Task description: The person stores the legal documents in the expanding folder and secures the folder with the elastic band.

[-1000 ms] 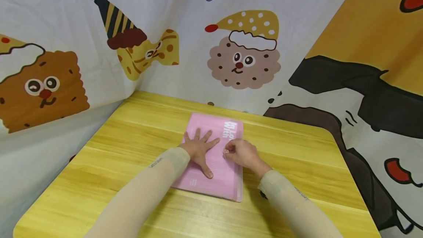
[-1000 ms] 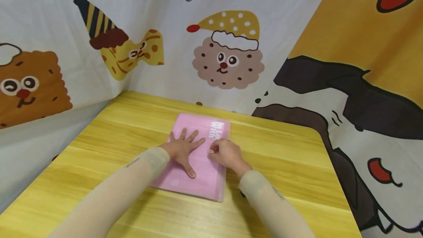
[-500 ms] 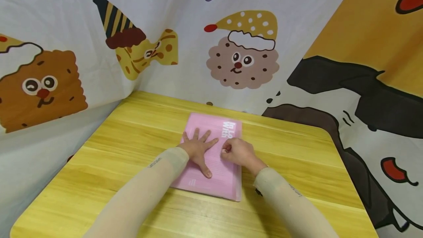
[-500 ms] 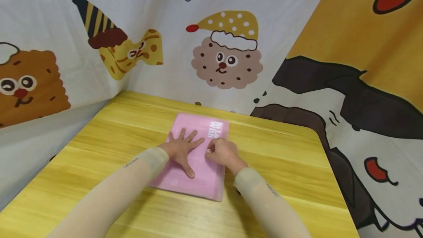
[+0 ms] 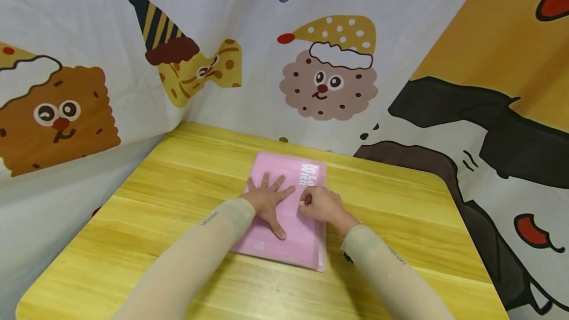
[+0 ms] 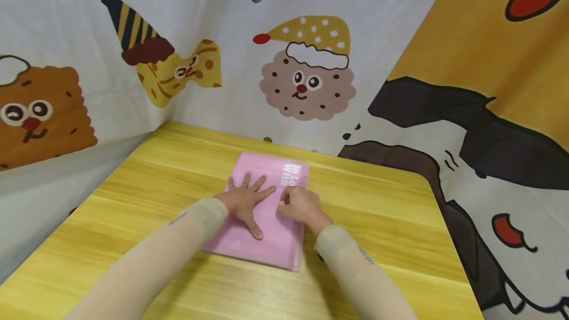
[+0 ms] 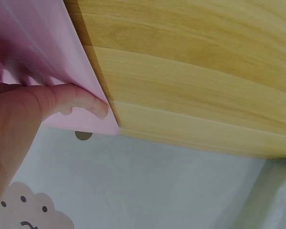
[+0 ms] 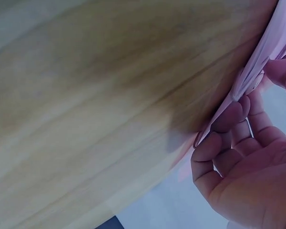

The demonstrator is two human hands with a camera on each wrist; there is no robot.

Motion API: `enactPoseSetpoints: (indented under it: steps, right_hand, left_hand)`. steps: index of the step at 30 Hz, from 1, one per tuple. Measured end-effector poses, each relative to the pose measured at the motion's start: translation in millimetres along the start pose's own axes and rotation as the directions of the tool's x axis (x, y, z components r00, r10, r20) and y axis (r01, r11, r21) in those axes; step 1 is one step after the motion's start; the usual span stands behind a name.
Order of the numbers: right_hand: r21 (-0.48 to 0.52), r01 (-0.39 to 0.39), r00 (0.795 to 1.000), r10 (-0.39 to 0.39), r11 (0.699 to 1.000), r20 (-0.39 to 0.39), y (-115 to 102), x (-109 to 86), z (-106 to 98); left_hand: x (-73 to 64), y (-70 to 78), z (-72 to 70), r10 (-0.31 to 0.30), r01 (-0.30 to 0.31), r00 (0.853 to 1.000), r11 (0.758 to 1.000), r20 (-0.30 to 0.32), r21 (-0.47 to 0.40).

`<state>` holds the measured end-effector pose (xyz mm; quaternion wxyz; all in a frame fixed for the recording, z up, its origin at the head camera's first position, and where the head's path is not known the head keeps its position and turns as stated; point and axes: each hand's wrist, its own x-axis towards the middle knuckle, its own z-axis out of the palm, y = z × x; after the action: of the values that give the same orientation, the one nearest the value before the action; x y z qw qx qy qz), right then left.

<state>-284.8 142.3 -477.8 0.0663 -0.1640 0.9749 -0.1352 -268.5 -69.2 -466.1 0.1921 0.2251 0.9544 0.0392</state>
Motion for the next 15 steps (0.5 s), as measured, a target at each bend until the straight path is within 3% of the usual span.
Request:
enactPoseSetpoints:
  steps: [15]
  right_hand:
    - [0.129,0.074,0.997,-0.072,0.989,-0.018,33.4,-19.9,-4.0]
  left_hand:
    - [-2.5,1.4,-1.8,-0.001,0.001,1.0,1.0,0.0,0.007]
